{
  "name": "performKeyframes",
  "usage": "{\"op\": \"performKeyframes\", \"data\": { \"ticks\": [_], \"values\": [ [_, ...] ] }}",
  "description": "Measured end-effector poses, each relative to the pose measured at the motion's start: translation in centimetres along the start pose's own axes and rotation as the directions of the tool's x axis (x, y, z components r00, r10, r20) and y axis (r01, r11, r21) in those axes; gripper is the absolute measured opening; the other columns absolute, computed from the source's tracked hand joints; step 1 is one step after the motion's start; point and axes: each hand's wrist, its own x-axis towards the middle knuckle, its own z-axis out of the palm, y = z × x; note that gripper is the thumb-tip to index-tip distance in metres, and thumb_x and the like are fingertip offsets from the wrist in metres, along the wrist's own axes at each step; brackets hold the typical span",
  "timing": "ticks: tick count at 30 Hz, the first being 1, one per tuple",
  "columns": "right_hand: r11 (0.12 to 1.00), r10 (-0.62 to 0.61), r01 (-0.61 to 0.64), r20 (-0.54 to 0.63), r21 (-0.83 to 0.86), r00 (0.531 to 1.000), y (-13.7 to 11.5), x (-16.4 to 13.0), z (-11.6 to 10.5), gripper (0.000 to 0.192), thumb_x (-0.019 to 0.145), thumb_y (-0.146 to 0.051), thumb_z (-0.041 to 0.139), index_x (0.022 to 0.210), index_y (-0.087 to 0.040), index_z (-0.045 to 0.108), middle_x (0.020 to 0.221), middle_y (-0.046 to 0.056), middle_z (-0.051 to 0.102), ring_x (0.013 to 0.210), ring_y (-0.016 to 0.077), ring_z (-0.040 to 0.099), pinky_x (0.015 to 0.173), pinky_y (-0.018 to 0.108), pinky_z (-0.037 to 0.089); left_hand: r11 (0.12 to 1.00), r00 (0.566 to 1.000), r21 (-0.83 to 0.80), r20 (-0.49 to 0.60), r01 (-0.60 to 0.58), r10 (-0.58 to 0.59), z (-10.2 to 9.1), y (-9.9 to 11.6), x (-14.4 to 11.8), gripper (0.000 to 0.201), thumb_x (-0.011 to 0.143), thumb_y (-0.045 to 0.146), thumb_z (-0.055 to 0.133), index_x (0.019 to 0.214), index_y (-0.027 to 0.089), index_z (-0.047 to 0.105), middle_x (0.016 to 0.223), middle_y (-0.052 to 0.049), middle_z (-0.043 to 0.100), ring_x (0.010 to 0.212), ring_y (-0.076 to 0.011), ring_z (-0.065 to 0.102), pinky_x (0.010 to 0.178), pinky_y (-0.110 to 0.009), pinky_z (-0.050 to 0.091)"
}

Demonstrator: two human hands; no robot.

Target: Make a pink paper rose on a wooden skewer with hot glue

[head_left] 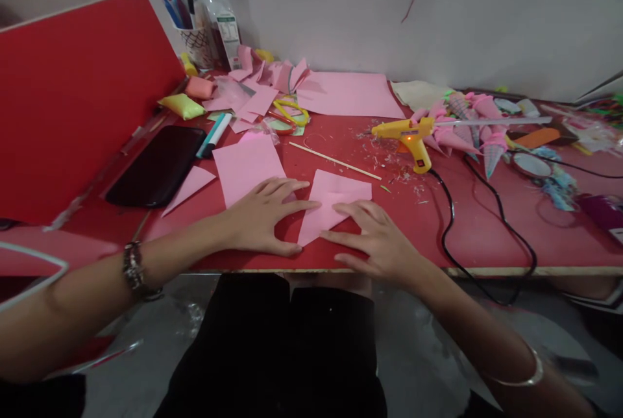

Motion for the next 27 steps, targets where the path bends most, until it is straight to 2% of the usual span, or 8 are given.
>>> {"op": "performKeyframes", "data": {
  "ticks": [5,10,13,16,19,23,25,27],
  "values": [
    [0.981,0.192,-0.193,-0.031,-0.038,0.981,2.4,-1.7,-0.9,0.033,0.082,-0.041,0.041,0.106,-0.028,0.06,0.121,0.009,0.043,0.109,0.0268,0.037,0.09,0.048,0.032,1.0,1.0,-0.001,0.022,0.002,-0.002,-0.1,0.0,0.1,0.069,0.065,0.056,0.051,0.128,0.034,0.032,0.138,-0.006,0.025,0.125,-0.0317,0.021,0.099,-0.051,0.02],
    [0.958,0.269,-0.274,-0.064,-0.087,0.961,5.0,-2.9,-1.6,0.034,0.083,-0.037,0.039,0.106,-0.023,0.06,0.12,0.011,0.043,0.11,0.0275,0.038,0.089,0.049,0.034,1.0,0.999,0.001,0.034,0.007,-0.007,-0.3,0.1,0.1,0.068,0.065,0.056,0.052,0.127,0.034,0.034,0.138,-0.006,0.026,0.124,-0.0321,0.022,0.099,-0.051,0.02],
    [0.934,0.32,-0.337,-0.146,-0.12,0.936,5.6,-2.9,-1.6,0.032,0.083,-0.034,0.04,0.102,-0.02,0.061,0.117,0.011,0.046,0.11,0.0275,0.04,0.089,0.048,0.035,1.0,0.999,0.015,0.036,0.002,-0.003,-0.4,0.1,0.0,0.068,0.066,0.056,0.051,0.127,0.032,0.035,0.138,-0.008,0.026,0.123,-0.0326,0.023,0.098,-0.051,0.021],
    [0.95,0.279,-0.298,-0.181,-0.089,0.943,4.8,-2.5,-1.2,0.032,0.083,-0.03,0.038,0.106,-0.016,0.056,0.112,0.013,0.051,0.107,0.0249,0.045,0.09,0.045,0.036,0.999,0.999,0.027,0.029,-0.046,0.046,-0.6,-0.1,0.2,0.067,0.067,0.055,0.05,0.127,0.032,0.034,0.137,-0.009,0.027,0.123,-0.0318,0.024,0.097,-0.049,0.024],
    [0.992,0.113,-0.117,-0.064,-0.054,0.992,3.1,-2.1,-0.9,0.037,0.083,-0.031,0.037,0.115,-0.015,0.048,0.12,0.012,0.048,0.113,0.0224,0.04,0.094,0.041,0.034,0.991,0.992,0.062,0.039,-0.12,0.118,-1.1,-0.6,0.5,0.067,0.066,0.055,0.052,0.127,0.031,0.036,0.135,-0.009,0.031,0.122,-0.0301,0.028,0.099,-0.049,0.021],
    [0.98,0.159,-0.157,0.006,-0.118,0.987,0.6,-1.9,-1.0,0.038,0.082,-0.036,0.039,0.112,-0.014,0.05,0.106,0.012,0.055,0.102,0.0237,0.047,0.094,0.045,0.028,0.981,0.988,0.124,0.038,-0.152,0.148,-1.9,-0.8,0.6,0.071,0.067,0.057,0.05,0.129,0.026,0.033,0.135,-0.011,0.031,0.123,-0.0292,0.027,0.101,-0.05,0.015],
    [0.974,0.18,-0.175,0.024,-0.146,0.983,-0.6,-1.7,-1.1,0.043,0.081,-0.039,0.041,0.111,-0.01,0.051,0.096,0.013,0.057,0.09,0.0242,0.05,0.088,0.045,0.031,0.983,0.992,0.132,-0.002,-0.126,0.127,-1.9,-0.1,0.5,0.072,0.069,0.058,0.047,0.13,0.023,0.03,0.136,-0.012,0.03,0.123,-0.0292,0.027,0.1,-0.047,0.019],
    [0.981,0.169,-0.164,0.052,-0.101,0.984,-1.8,-1.4,-1.0,0.048,0.08,-0.042,0.042,0.112,-0.008,0.05,0.095,0.013,0.057,0.087,0.0239,0.05,0.082,0.043,0.033,0.987,0.994,0.131,-0.038,-0.093,0.099,-1.4,1.1,0.2,0.069,0.072,0.056,0.045,0.13,0.021,0.03,0.136,-0.011,0.03,0.123,-0.0289,0.027,0.099,-0.044,0.023]
  ]
}}
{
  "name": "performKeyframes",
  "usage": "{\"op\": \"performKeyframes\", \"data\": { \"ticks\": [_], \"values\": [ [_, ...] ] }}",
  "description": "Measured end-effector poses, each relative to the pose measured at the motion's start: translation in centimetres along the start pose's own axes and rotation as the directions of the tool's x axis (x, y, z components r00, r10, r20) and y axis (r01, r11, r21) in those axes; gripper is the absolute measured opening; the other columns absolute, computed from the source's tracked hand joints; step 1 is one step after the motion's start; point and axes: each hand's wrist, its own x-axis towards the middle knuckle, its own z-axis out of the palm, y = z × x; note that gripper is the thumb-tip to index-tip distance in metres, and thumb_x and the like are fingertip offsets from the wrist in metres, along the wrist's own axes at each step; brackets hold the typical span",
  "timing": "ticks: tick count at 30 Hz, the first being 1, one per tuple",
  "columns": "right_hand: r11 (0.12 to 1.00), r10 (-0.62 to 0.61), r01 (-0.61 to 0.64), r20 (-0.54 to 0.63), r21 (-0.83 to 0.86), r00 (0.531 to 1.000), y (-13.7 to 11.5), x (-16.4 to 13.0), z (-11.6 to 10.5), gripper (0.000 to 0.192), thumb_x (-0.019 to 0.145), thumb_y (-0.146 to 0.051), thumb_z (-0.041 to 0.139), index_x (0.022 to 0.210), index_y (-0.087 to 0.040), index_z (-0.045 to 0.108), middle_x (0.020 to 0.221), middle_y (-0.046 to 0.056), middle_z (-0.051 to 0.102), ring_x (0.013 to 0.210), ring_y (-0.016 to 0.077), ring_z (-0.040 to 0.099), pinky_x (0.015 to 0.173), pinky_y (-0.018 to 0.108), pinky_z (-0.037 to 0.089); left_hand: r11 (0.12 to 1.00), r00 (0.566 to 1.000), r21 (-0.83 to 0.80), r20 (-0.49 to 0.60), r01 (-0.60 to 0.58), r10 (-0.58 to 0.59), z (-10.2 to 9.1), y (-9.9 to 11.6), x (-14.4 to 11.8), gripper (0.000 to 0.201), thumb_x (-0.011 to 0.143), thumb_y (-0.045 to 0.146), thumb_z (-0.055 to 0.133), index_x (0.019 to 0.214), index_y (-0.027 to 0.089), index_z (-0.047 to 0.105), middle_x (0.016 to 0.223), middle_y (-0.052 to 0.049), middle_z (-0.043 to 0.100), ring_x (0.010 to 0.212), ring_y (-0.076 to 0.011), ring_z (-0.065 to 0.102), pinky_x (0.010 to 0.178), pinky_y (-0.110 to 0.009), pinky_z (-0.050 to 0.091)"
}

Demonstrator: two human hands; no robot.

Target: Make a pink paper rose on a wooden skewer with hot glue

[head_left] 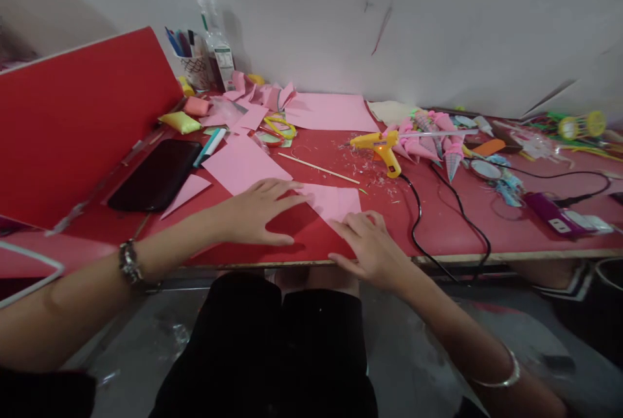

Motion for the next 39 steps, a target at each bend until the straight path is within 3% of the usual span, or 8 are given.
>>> {"op": "performKeyframes", "data": {
  "ticks": [4,7,11,14,17,23,31,39],
  "values": [
    [0.981,-0.071,0.069,0.009,0.18,0.997,-1.5,0.3,-0.1,0.042,0.082,-0.04,0.041,0.11,-0.011,0.052,0.1,0.012,0.056,0.093,0.0219,0.049,0.082,0.038,0.034,0.999,0.999,-0.038,0.031,-0.009,0.01,1.3,3.1,-0.2,0.07,0.075,0.055,0.042,0.13,0.016,0.028,0.136,-0.012,0.033,0.123,-0.0263,0.029,0.1,-0.04,0.024],
    [0.963,-0.103,0.103,-0.013,0.25,0.995,-0.7,0.0,-0.3,0.038,0.081,-0.04,0.044,0.109,-0.017,0.053,0.115,0.01,0.051,0.107,0.0215,0.043,0.09,0.038,0.032,0.998,0.996,-0.048,0.081,-0.04,0.044,1.7,4.0,-0.3,0.074,0.071,0.052,0.05,0.129,0.011,0.03,0.136,-0.014,0.032,0.125,-0.0267,0.025,0.102,-0.04,0.022],
    [0.988,-0.101,0.098,0.016,0.122,0.995,1.2,-1.0,0.1,0.064,0.074,-0.047,0.05,0.128,-0.015,0.034,0.131,0.012,0.038,0.123,0.0246,0.029,0.096,0.041,0.029,0.989,0.989,-0.077,0.066,-0.125,0.13,1.7,3.5,-0.6,0.064,0.069,0.042,0.056,0.123,0.014,0.038,0.135,-0.011,0.035,0.124,-0.0224,0.029,0.102,-0.036,0.024],
    [0.998,-0.057,0.056,-0.042,-0.021,0.998,1.2,-1.6,0.8,0.051,0.078,-0.043,0.048,0.122,-0.018,0.043,0.122,0.011,0.048,0.115,0.0255,0.038,0.097,0.048,0.025,0.988,0.989,-0.054,-0.015,-0.145,0.144,1.8,3.4,-0.9,0.056,0.071,0.038,0.055,0.12,0.013,0.042,0.129,-0.012,0.043,0.118,-0.0219,0.038,0.098,-0.035,0.029],
    [0.998,-0.049,0.043,-0.133,-0.045,0.99,0.3,-1.7,1.2,0.041,0.079,-0.042,0.046,0.111,-0.017,0.054,0.1,0.011,0.059,0.093,0.0225,0.051,0.095,0.049,0.027,0.993,0.988,0.008,-0.097,-0.117,0.117,2.2,3.7,-1.4,0.048,0.076,0.034,0.052,0.118,0.013,0.044,0.12,-0.01,0.051,0.109,-0.0222,0.046,0.092,-0.036,0.035],
    [0.986,-0.061,0.083,-0.149,0.146,0.987,0.1,-1.3,1.2,0.032,0.078,-0.031,0.048,0.102,-0.012,0.059,0.103,0.013,0.056,0.094,0.0226,0.049,0.08,0.037,0.042,0.997,0.987,0.023,-0.142,-0.069,0.071,2.3,3.9,-2.6,0.036,0.074,0.024,0.057,0.109,0.017,0.053,0.108,-0.004,0.06,0.094,-0.0185,0.054,0.082,-0.032,0.042],
    [0.926,-0.067,0.129,-0.182,0.355,0.981,1.0,0.3,0.9,0.02,0.082,-0.023,0.046,0.083,-0.016,0.064,0.084,0.008,0.059,0.077,0.0165,0.05,0.069,0.03,0.042,0.992,0.956,-0.119,-0.286,0.037,-0.07,2.7,4.7,-1.8,0.021,0.078,0.02,0.052,0.097,0.018,0.061,0.088,-0.003,0.063,0.079,-0.0148,0.056,0.066,-0.025,0.045],
    [0.905,0.113,-0.03,-0.172,0.424,0.979,1.0,1.4,1.0,0.017,0.078,-0.026,0.052,0.066,-0.016,0.054,0.074,0.004,0.056,0.07,0.0149,0.049,0.064,0.027,0.04,0.96,0.904,-0.131,-0.325,0.247,-0.277,2.4,4.6,-1.0,0.024,0.078,0.033,0.052,0.064,0.015,0.06,0.059,0.001,0.055,0.054,-0.01,0.048,0.048,-0.021,0.033]
  ]
}}
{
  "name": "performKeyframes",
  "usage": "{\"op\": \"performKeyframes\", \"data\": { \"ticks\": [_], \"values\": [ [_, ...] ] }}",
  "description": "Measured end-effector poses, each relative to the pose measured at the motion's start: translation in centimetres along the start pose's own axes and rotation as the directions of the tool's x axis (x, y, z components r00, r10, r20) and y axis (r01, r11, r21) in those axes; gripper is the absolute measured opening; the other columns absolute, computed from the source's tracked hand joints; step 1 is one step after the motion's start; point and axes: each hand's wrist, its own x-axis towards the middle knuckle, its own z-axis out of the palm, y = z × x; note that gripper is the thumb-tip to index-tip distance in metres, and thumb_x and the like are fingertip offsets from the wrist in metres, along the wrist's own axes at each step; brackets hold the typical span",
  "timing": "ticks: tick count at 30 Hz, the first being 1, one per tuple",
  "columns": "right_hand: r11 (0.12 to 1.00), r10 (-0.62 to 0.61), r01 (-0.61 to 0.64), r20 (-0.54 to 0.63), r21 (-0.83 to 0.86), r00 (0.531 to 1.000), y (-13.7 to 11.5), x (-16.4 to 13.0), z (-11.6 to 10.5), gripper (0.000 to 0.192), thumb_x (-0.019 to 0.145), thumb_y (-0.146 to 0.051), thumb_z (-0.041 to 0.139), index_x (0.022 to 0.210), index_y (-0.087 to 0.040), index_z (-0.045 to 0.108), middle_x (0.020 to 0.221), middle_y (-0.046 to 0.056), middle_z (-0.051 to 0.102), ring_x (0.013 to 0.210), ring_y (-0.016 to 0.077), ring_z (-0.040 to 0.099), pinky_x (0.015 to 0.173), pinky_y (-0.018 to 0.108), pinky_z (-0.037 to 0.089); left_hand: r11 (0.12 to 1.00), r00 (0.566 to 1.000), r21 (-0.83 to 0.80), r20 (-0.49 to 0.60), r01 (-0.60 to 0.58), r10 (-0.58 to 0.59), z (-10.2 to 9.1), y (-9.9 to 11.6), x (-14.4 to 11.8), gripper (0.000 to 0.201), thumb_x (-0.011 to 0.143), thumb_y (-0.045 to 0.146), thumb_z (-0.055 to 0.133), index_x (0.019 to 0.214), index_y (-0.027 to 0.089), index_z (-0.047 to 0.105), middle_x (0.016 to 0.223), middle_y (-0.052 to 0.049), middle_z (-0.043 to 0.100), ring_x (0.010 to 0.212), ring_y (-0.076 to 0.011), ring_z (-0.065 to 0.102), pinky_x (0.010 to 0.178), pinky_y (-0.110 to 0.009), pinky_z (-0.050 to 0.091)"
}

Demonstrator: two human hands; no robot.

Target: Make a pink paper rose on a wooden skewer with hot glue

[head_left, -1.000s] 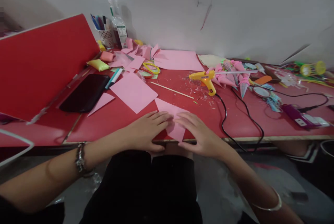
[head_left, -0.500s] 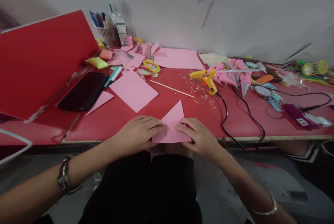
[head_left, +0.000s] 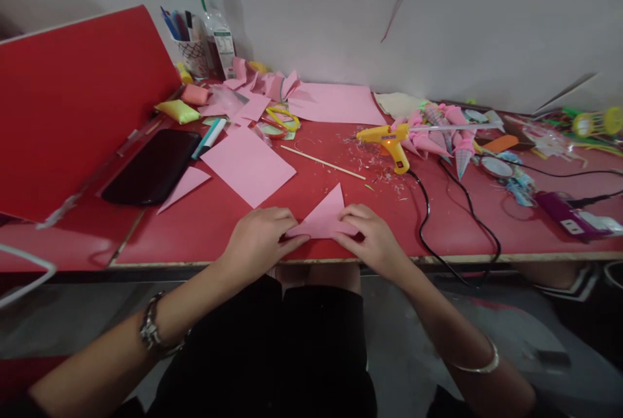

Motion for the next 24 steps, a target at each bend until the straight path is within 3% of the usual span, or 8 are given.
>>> {"op": "performKeyframes", "data": {
  "ticks": [4,10,17,19,21,24],
  "values": [
    [0.997,0.072,-0.072,0.007,0.022,0.997,-0.2,0.24,0.12,0.01,0.076,-0.024,0.055,0.069,-0.016,0.053,0.075,0.004,0.056,0.071,0.0152,0.05,0.065,0.027,0.04,0.996,0.997,0.039,0.024,0.078,-0.079,-0.08,0.03,0.16,0.031,0.077,0.038,0.052,0.055,0.015,0.053,0.05,0.003,0.047,0.046,-0.0086,0.041,0.044,-0.021,0.027],
    [0.985,0.16,-0.159,-0.003,-0.065,0.987,-0.38,0.18,0.45,0.013,0.076,-0.024,0.054,0.067,-0.016,0.05,0.075,0.005,0.054,0.073,0.017,0.049,0.064,0.028,0.039,0.99,0.994,0.115,0.067,0.079,-0.087,-0.26,-0.11,0.21,0.034,0.078,0.039,0.049,0.053,0.016,0.047,0.051,0.003,0.046,0.048,-0.0095,0.041,0.05,-0.023,0.033],
    [0.957,0.186,-0.186,-0.023,-0.223,0.982,-0.64,0.05,0.78,0.018,0.078,-0.028,0.05,0.064,-0.017,0.047,0.074,0.006,0.052,0.072,0.0181,0.046,0.064,0.03,0.039,0.973,0.973,0.17,0.146,0.155,-0.181,-0.61,-0.02,0.08,0.031,0.08,0.039,0.045,0.06,0.016,0.05,0.056,0.0,0.05,0.051,-0.0132,0.048,0.049,-0.026,0.035],
    [0.947,0.197,-0.192,-0.005,-0.257,0.98,-0.77,0.14,0.73,0.019,0.078,-0.028,0.05,0.063,-0.017,0.047,0.074,0.006,0.052,0.071,0.0184,0.046,0.064,0.03,0.039,0.97,0.979,0.19,0.1,0.154,-0.175,-0.49,-0.05,-0.12,0.028,0.082,0.038,0.043,0.069,0.015,0.054,0.066,-0.003,0.055,0.057,-0.0144,0.051,0.051,-0.026,0.038],
    [0.941,0.205,-0.192,0.018,-0.28,0.979,-0.85,0.27,0.66,0.019,0.078,-0.028,0.051,0.063,-0.017,0.047,0.074,0.006,0.052,0.071,0.0186,0.046,0.064,0.03,0.039,0.973,0.995,0.207,0.004,0.099,-0.102,-0.37,-0.21,-0.26,0.026,0.083,0.034,0.041,0.088,0.012,0.055,0.087,-0.009,0.057,0.07,-0.0163,0.055,0.055,-0.026,0.042],
    [0.938,0.208,-0.191,0.031,-0.289,0.978,-0.79,0.4,0.61,0.017,0.077,-0.026,0.052,0.063,-0.017,0.047,0.074,0.006,0.052,0.071,0.0185,0.046,0.063,0.03,0.039,0.939,0.979,0.279,0.006,-0.199,0.206,-0.45,-0.54,-0.16,0.028,0.084,0.019,0.04,0.11,0.021,0.048,0.119,-0.01,0.047,0.092,-0.0187,0.052,0.071,-0.029,0.044]
  ]
}}
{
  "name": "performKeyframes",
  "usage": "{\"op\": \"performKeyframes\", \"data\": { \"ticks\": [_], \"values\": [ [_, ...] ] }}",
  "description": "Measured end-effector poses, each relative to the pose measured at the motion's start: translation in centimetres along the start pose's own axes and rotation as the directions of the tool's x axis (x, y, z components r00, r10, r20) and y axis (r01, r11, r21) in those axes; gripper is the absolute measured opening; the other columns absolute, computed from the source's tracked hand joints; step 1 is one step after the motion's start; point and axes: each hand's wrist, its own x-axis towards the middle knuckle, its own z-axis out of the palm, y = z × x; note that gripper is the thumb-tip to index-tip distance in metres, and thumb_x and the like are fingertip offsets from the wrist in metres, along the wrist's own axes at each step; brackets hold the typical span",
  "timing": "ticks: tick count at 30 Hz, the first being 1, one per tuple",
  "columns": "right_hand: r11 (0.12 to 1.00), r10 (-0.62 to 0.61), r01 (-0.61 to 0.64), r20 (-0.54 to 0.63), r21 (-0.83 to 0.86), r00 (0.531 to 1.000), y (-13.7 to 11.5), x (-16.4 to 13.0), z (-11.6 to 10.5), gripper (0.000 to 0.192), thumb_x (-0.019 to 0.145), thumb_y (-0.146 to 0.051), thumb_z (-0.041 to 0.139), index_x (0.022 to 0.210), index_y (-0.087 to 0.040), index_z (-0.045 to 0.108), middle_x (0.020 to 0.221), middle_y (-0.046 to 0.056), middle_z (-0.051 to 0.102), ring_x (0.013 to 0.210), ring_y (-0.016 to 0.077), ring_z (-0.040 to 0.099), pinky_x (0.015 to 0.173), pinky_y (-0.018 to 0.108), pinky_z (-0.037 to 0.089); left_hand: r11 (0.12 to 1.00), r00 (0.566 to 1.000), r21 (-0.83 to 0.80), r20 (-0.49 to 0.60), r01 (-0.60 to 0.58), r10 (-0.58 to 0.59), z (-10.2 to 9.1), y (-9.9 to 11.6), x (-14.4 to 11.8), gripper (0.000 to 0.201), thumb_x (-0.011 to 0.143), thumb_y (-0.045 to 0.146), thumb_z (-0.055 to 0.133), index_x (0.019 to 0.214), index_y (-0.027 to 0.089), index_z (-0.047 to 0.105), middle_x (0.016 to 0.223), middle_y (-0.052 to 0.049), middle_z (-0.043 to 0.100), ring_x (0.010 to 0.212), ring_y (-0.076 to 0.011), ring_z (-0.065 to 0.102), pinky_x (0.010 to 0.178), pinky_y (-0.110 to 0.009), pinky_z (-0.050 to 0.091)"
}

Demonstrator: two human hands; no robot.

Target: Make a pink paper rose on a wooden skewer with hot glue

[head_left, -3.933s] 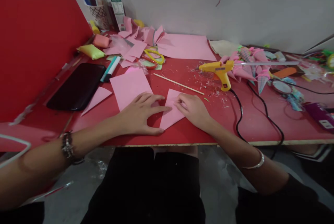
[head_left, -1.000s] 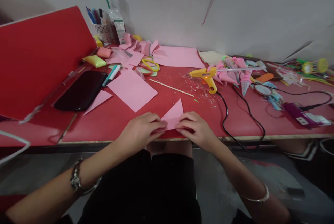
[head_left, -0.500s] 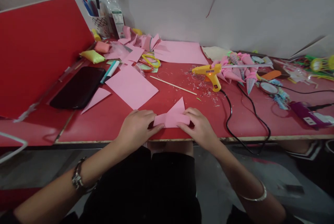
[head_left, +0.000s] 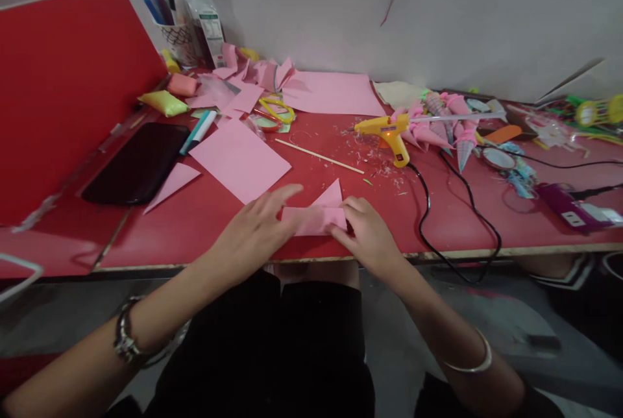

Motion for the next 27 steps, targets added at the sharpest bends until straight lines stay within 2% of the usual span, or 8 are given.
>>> {"op": "performKeyframes", "data": {
  "ticks": [2,4,11,17,19,21,23,27],
  "values": [
    [1.0,-0.007,0.007,-0.003,0.0,1.0,0.1,0.0,0.1,0.015,0.077,-0.025,0.05,0.065,-0.017,0.047,0.074,0.005,0.052,0.07,0.0182,0.046,0.062,0.03,0.038,0.976,0.976,0.029,0.048,-0.216,0.214,-0.2,-0.2,0.2,0.035,0.083,0.013,0.04,0.113,0.028,0.047,0.126,-0.006,0.043,0.099,-0.0206,0.049,0.081,-0.034,0.04],
    [1.0,-0.017,0.017,-0.012,-0.008,1.0,0.1,0.0,0.1,0.015,0.078,-0.025,0.049,0.065,-0.018,0.047,0.073,0.005,0.052,0.069,0.018,0.046,0.061,0.03,0.038,0.955,0.949,0.019,0.115,-0.298,0.293,-0.4,-0.4,0.6,0.038,0.083,0.014,0.04,0.117,0.031,0.045,0.128,-0.003,0.044,0.103,-0.0219,0.046,0.085,-0.036,0.035],
    [0.999,-0.023,0.023,-0.006,-0.031,1.0,0.1,0.0,0.0,0.02,0.079,-0.029,0.049,0.063,-0.017,0.046,0.074,0.006,0.053,0.069,0.0184,0.046,0.062,0.03,0.039,0.966,0.907,-0.087,0.333,-0.243,0.258,-0.9,-2.1,-0.1,0.045,0.083,0.013,0.039,0.123,0.033,0.04,0.125,0.001,0.049,0.105,-0.0178,0.046,0.086,-0.032,0.031],
    [1.0,-0.023,0.023,-0.04,-0.011,0.999,0.1,-0.2,0.2,0.018,0.08,-0.03,0.046,0.067,-0.018,0.049,0.074,0.006,0.053,0.071,0.0196,0.047,0.063,0.031,0.04,0.967,0.913,-0.177,0.334,-0.184,0.235,-1.4,-4.6,-2.1,0.049,0.081,0.008,0.036,0.121,0.036,0.042,0.123,0.003,0.052,0.106,-0.0134,0.048,0.09,-0.029,0.03],
    [1.0,-0.008,0.009,-0.085,0.014,0.996,0.0,-0.4,0.2,0.014,0.08,-0.029,0.047,0.077,-0.016,0.052,0.077,0.007,0.053,0.073,0.0201,0.048,0.065,0.032,0.041,0.964,0.908,-0.182,0.337,-0.196,0.248,-1.5,-4.8,-2.3,0.047,0.081,0.009,0.037,0.12,0.035,0.044,0.122,0.003,0.053,0.107,-0.0136,0.048,0.09,-0.029,0.03],
    [1.0,-0.005,0.007,-0.152,0.015,0.988,-0.2,-0.6,0.2,0.021,0.078,-0.028,0.05,0.094,-0.013,0.053,0.086,0.009,0.054,0.081,0.0215,0.048,0.07,0.034,0.042,0.96,0.901,-0.17,0.341,-0.221,0.268,-1.6,-4.8,-2.2,0.046,0.081,0.01,0.039,0.12,0.033,0.044,0.122,0.003,0.053,0.107,-0.015,0.049,0.09,-0.029,0.031],
    [0.997,-0.062,0.052,-0.199,-0.054,0.978,-0.6,-1.0,0.3,0.028,0.078,-0.024,0.05,0.105,-0.016,0.052,0.097,0.011,0.053,0.09,0.0228,0.047,0.078,0.037,0.04,0.957,0.898,-0.162,0.338,-0.24,0.282,-1.6,-4.7,-2.1,0.045,0.08,0.012,0.042,0.12,0.032,0.045,0.122,0.002,0.053,0.107,-0.0158,0.049,0.09,-0.029,0.031],
    [0.952,-0.264,0.234,-0.142,-0.2,0.954,-1.9,-2.0,1.0,0.029,0.082,-0.016,0.044,0.1,-0.032,0.06,0.111,0.006,0.049,0.102,0.0219,0.042,0.093,0.045,0.026,0.962,0.918,-0.172,0.304,-0.211,0.256,-1.4,-4.5,-2.2,0.041,0.08,0.017,0.046,0.119,0.032,0.046,0.118,0.0,0.056,0.106,-0.0143,0.049,0.091,-0.028,0.032]
  ]
}}
